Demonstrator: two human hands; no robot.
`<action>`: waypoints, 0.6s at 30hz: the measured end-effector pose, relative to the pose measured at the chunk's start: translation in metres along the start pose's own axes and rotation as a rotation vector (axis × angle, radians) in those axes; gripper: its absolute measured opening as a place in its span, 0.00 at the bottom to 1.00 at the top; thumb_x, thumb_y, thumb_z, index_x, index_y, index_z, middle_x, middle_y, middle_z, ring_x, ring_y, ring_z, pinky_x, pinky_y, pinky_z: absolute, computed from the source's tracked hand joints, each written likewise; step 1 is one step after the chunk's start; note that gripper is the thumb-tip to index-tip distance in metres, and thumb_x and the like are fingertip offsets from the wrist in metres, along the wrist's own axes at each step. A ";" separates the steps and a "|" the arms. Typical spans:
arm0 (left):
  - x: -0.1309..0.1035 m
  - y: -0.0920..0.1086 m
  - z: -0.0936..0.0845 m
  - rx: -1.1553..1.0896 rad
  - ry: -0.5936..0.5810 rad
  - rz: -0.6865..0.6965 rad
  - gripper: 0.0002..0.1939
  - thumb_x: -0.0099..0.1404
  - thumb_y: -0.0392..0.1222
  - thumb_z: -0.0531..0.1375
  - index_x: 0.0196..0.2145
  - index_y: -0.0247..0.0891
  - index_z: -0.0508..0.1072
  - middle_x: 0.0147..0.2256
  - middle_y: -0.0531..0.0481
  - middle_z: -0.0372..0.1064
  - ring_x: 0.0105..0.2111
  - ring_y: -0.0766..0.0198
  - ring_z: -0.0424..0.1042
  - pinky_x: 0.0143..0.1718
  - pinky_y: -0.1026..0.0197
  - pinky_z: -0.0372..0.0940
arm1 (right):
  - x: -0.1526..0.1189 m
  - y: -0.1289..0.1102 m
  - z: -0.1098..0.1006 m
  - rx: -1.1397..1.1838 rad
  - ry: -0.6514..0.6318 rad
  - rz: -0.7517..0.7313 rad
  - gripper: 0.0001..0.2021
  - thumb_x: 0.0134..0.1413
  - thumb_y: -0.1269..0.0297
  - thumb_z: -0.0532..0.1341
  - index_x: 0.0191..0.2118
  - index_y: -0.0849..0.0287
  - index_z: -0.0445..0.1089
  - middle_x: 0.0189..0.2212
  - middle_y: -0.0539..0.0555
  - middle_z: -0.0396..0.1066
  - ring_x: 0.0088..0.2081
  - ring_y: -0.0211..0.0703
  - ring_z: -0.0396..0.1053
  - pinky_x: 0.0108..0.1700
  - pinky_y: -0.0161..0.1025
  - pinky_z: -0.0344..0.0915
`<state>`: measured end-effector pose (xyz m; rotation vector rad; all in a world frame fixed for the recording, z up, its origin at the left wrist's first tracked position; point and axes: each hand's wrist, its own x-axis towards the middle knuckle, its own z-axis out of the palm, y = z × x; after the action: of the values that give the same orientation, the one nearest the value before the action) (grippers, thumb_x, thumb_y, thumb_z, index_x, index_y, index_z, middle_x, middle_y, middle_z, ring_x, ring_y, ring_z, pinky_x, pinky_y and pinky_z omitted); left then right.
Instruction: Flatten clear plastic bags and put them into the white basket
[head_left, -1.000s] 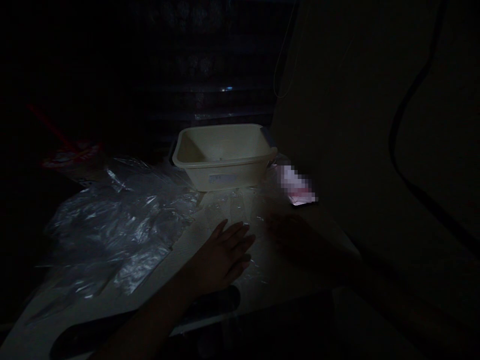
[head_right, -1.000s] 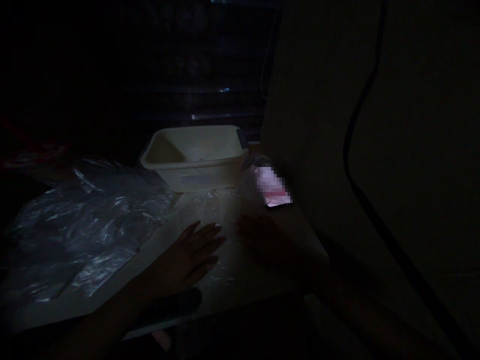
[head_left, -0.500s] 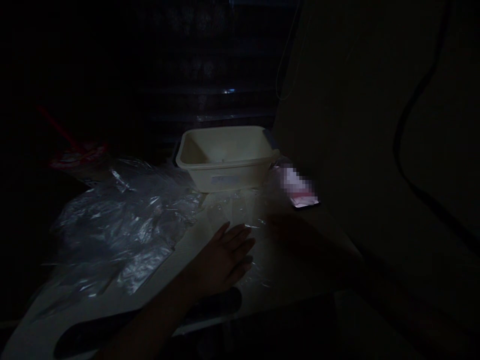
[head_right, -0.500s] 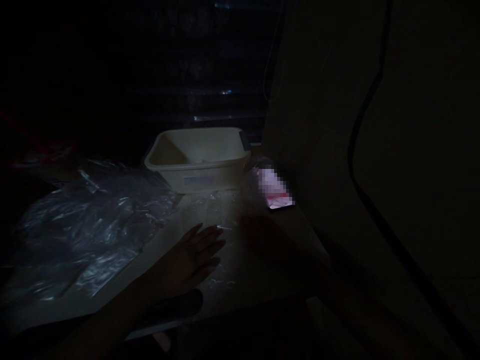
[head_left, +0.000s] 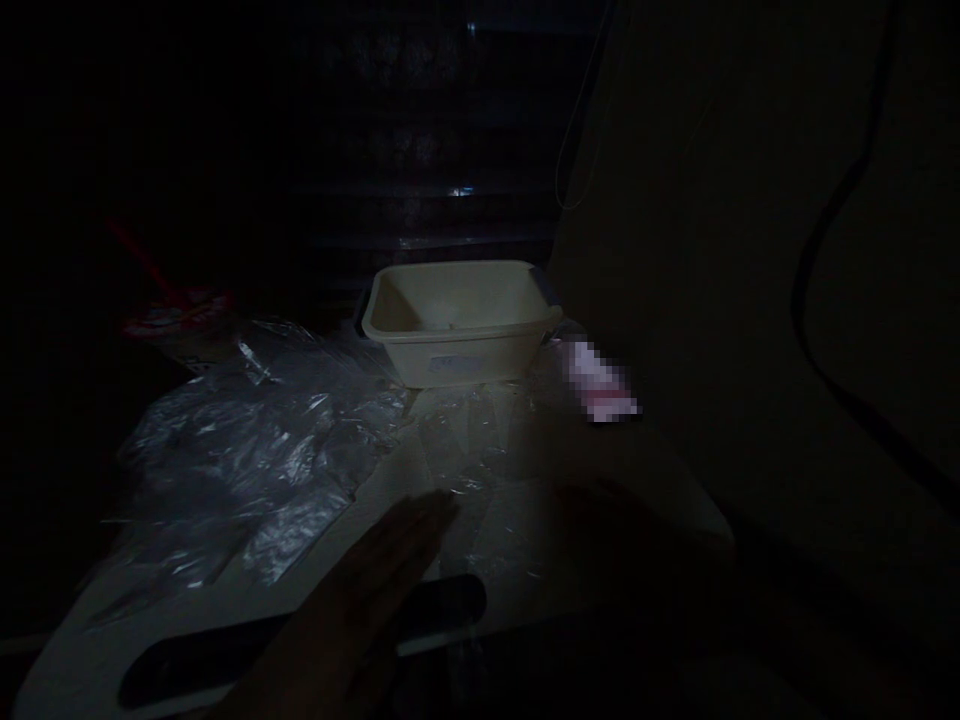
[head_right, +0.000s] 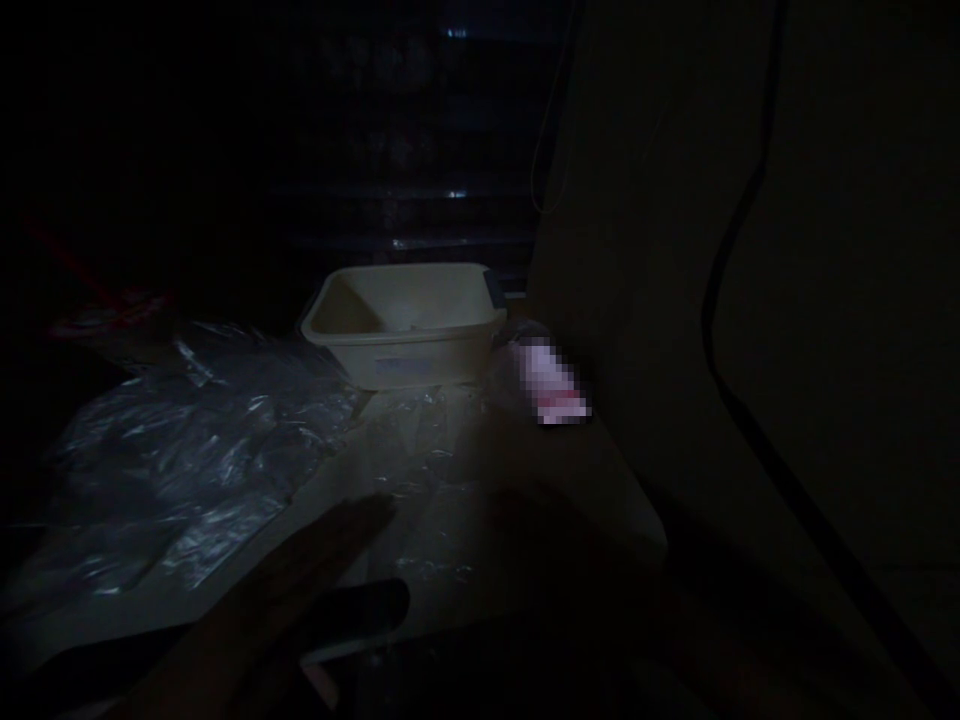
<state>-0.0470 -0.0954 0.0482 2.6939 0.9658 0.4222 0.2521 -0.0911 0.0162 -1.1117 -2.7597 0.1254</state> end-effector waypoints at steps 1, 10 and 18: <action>-0.007 0.004 0.005 0.056 0.001 0.012 0.29 0.55 0.32 0.44 0.55 0.32 0.43 0.55 0.44 0.44 0.54 0.55 0.45 0.49 0.52 0.54 | -0.003 -0.003 0.002 0.004 0.000 0.005 0.14 0.52 0.61 0.50 0.45 0.56 0.59 0.47 0.55 0.57 0.44 0.42 0.59 0.43 0.46 0.58; -0.010 0.003 0.051 0.304 0.059 0.206 0.21 0.58 0.33 0.50 0.50 0.36 0.57 0.51 0.48 0.55 0.52 0.59 0.50 0.52 0.52 0.48 | 0.002 -0.012 0.012 0.039 0.038 0.037 0.13 0.52 0.62 0.51 0.44 0.58 0.59 0.44 0.55 0.59 0.41 0.41 0.61 0.40 0.44 0.61; -0.014 0.021 0.023 0.013 0.123 -0.007 0.22 0.62 0.38 0.44 0.54 0.47 0.46 0.49 0.52 0.58 0.48 0.63 0.58 0.47 0.59 0.58 | 0.016 -0.012 0.016 0.139 0.073 0.052 0.12 0.53 0.63 0.50 0.43 0.57 0.60 0.43 0.55 0.60 0.39 0.39 0.61 0.39 0.42 0.61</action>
<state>-0.0377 -0.1232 0.0309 2.7017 1.0136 0.5884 0.2299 -0.0892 0.0045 -1.1288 -2.6148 0.2730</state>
